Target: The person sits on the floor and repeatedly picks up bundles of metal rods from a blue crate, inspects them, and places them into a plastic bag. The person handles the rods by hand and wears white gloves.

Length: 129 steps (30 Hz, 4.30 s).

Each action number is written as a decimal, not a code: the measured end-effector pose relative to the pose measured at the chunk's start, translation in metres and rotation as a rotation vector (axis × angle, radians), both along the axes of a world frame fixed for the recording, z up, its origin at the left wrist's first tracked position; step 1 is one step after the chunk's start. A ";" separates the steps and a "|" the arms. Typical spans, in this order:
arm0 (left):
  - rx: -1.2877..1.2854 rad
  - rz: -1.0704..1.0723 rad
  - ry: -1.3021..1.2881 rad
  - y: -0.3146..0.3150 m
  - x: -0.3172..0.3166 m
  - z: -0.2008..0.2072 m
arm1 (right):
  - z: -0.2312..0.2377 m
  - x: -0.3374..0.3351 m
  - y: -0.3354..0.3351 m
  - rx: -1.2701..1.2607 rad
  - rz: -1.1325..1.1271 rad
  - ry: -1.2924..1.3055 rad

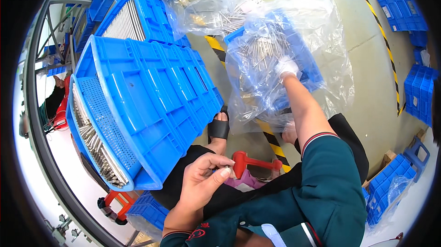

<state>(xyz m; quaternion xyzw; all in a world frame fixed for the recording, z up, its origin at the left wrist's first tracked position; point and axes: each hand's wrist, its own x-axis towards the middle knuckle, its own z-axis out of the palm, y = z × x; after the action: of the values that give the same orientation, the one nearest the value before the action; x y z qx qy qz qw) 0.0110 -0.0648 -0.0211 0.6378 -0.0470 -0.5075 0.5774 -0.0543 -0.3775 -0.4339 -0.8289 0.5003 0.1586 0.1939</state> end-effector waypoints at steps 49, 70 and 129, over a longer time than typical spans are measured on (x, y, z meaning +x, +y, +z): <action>-0.064 -0.111 -0.041 0.028 0.003 0.012 | 0.006 -0.008 -0.011 0.053 0.585 0.538; -0.183 -0.099 -0.072 0.040 -0.004 0.018 | 0.115 -0.017 -0.015 0.068 0.695 0.466; -0.547 0.167 -0.004 0.052 0.001 0.000 | 0.453 -0.034 0.191 0.274 0.683 -0.830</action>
<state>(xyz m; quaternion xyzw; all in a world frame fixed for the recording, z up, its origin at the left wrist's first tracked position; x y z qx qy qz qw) 0.0121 -0.0130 -0.0215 0.4608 -0.1308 -0.4255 0.7678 -0.0886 -0.1861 0.0189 -0.9040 0.0593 -0.0639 0.4185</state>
